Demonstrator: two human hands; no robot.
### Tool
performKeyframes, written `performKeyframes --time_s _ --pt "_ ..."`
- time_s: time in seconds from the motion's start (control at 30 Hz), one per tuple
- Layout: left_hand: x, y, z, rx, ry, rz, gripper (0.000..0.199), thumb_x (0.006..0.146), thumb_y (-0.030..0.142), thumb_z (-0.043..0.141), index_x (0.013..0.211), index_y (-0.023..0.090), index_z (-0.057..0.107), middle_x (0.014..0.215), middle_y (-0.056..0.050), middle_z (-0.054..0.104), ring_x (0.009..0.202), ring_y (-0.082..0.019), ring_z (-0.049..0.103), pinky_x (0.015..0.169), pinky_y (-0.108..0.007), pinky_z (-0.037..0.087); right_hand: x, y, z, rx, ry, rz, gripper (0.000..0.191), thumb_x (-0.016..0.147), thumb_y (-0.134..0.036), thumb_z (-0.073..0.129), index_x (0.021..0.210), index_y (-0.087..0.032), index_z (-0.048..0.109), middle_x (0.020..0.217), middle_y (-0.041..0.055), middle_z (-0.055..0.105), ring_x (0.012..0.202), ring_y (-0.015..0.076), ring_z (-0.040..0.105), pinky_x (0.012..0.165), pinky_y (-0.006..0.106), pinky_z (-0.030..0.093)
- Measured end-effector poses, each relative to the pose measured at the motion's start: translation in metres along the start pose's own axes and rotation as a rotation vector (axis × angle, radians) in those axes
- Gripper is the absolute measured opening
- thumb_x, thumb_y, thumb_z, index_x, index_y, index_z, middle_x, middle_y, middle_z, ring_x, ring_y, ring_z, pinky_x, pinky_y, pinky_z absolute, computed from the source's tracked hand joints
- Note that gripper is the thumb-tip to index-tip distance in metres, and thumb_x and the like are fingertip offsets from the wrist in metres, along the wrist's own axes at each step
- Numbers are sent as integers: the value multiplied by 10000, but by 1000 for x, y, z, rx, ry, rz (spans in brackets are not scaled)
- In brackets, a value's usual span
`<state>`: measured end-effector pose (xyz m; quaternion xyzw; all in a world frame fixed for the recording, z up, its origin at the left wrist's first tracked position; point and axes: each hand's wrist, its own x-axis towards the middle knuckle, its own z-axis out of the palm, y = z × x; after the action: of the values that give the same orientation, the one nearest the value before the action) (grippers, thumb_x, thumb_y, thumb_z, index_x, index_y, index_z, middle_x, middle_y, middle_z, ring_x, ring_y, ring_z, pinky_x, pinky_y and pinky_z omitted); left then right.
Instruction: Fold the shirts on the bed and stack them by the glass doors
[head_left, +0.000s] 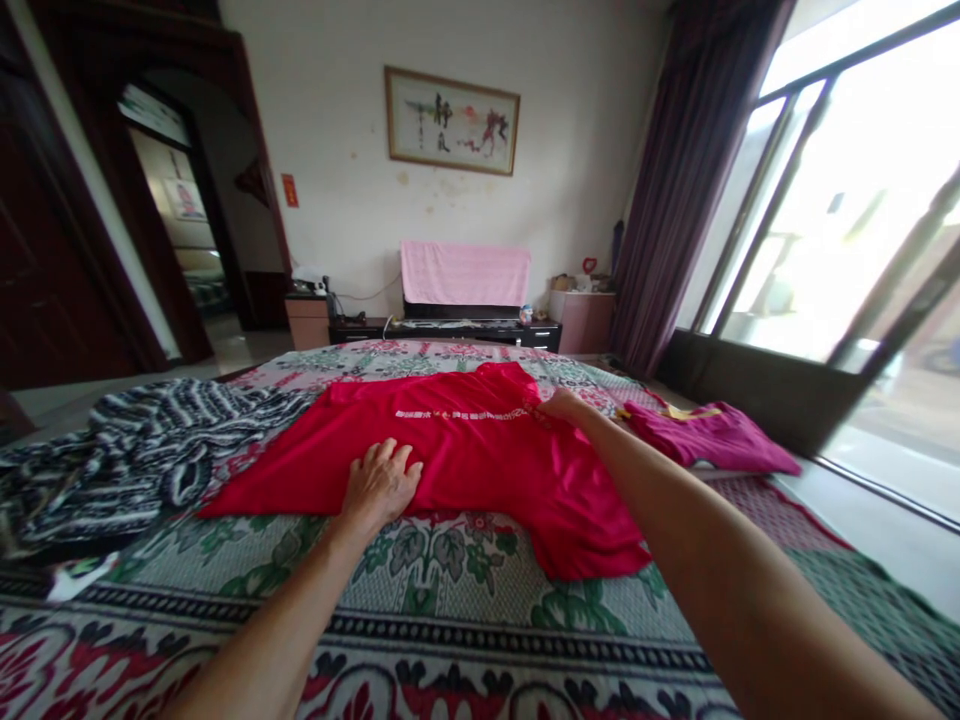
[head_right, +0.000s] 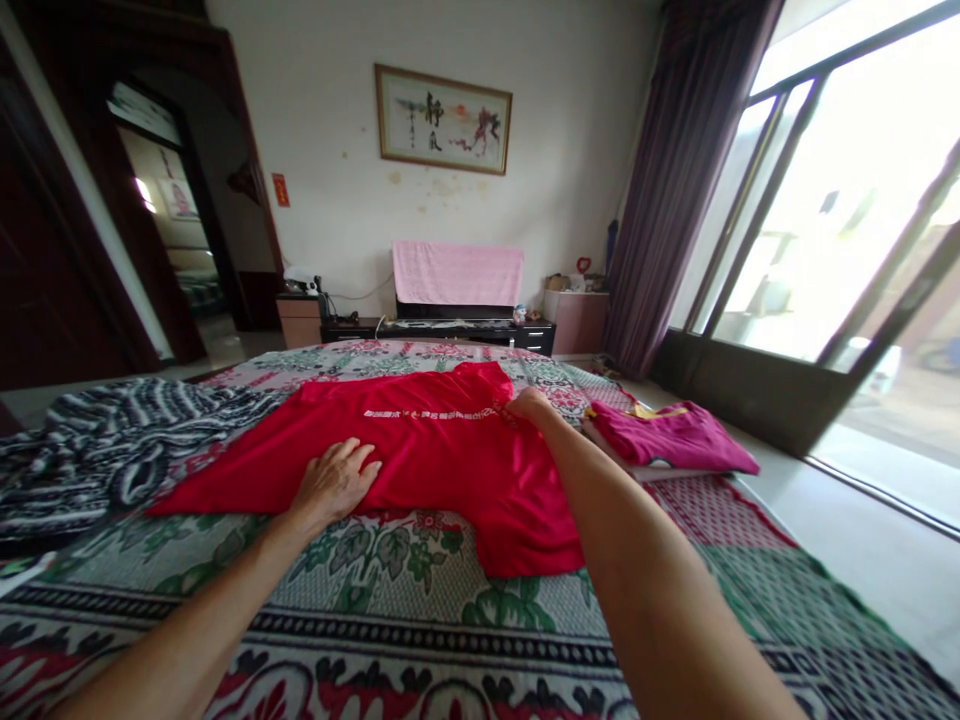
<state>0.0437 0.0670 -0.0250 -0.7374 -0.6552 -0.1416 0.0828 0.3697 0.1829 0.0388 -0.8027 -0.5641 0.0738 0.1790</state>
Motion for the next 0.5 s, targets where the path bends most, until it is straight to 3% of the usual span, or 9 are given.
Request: performKeyframes --time_s 0.1,0.2,0.33,0.5 --pt "0 0 0 -4 -9 -7 458 895 443 364 1250 229 560 1363 -91 496 1226 -273 441 949 -446 402 -8 -5 -2 -68 60 35 319 776 -311 608 1001 -91 660 865 143 662 818 250 645 605 266 481" --pt "0 0 0 -9 -6 -8 457 896 438 363 1247 226 565 1366 -95 495 1222 -279 445 949 -459 401 -27 -15 2 -169 134 -143 332 885 -249 425 1136 -130 607 1146 175 595 1007 266 597 746 310 475" --pt "0 0 1 0 9 0 448 889 435 375 1234 230 575 1357 -88 502 1215 -279 456 939 -454 413 -61 -32 20 -303 6 -500 307 850 -163 439 1076 -193 645 1182 114 594 1075 251 553 889 350 415" --pt "0 0 0 14 14 7 448 890 429 363 1225 228 581 1334 -87 521 1204 -280 470 929 -451 423 -94 -41 41 -318 -83 -515 397 837 -125 444 1192 -241 579 1273 112 549 1121 281 516 913 451 384"
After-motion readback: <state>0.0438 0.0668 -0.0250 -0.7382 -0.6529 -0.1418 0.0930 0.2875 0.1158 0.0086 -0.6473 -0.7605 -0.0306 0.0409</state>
